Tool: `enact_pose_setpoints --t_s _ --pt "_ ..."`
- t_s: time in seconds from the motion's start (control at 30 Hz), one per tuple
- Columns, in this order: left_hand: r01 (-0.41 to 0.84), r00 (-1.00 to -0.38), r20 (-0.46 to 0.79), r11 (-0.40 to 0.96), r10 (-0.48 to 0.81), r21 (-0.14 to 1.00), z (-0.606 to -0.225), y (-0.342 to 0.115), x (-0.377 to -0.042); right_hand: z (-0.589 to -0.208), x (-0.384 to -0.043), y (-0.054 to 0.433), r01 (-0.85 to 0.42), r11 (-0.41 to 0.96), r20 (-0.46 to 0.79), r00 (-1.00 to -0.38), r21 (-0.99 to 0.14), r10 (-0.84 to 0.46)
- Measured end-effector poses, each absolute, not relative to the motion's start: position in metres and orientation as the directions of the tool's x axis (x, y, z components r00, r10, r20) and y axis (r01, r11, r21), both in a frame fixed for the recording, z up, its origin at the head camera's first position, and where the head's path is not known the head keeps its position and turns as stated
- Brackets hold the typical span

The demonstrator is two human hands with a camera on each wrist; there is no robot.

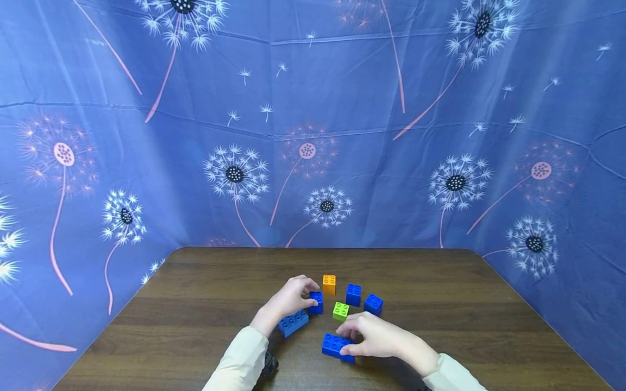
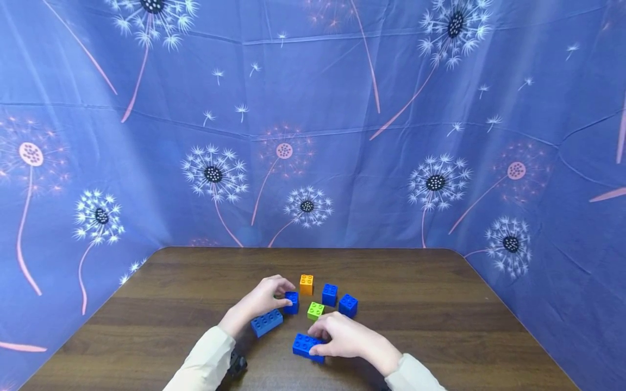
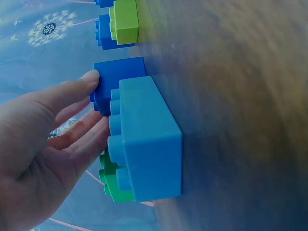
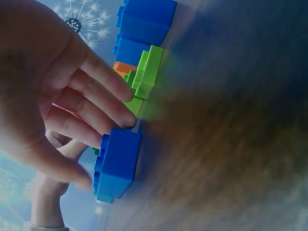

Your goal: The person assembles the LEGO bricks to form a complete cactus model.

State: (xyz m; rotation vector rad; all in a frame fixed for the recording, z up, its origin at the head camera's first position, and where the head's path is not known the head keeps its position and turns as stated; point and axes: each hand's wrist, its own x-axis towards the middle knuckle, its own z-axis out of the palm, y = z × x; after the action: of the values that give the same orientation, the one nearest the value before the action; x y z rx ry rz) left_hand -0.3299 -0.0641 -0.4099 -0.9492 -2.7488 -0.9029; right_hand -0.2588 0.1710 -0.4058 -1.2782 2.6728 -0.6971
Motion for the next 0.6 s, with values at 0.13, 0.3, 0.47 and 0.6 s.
enact_pose_setpoints --t_s 0.13,0.3,0.47,0.6 --pt "0.547 -0.827 0.21 0.664 0.521 0.51 -0.4107 -0.0619 -0.3293 -0.4083 -0.2579 0.1704 -0.71 0.546 0.097 -0.644 -0.444 -0.758" --pt "0.499 -0.855 0.171 0.685 0.49 0.531 -0.411 -0.0614 -0.3278 -0.4086 -0.2578 0.1695 -0.712 0.562 0.1 -0.652 -0.422 -0.751" --pt "0.473 -0.87 0.169 0.687 0.463 0.552 -0.4108 -0.0618 -0.3279 -0.406 -0.2586 0.169 -0.705 0.59 0.075 -0.664 -0.394 -0.744" --pt "0.472 -0.87 0.164 0.689 0.465 0.55 -0.4108 -0.0623 -0.3285 -0.4065 -0.2596 0.169 -0.717 0.585 0.083 -0.656 -0.379 -0.75"
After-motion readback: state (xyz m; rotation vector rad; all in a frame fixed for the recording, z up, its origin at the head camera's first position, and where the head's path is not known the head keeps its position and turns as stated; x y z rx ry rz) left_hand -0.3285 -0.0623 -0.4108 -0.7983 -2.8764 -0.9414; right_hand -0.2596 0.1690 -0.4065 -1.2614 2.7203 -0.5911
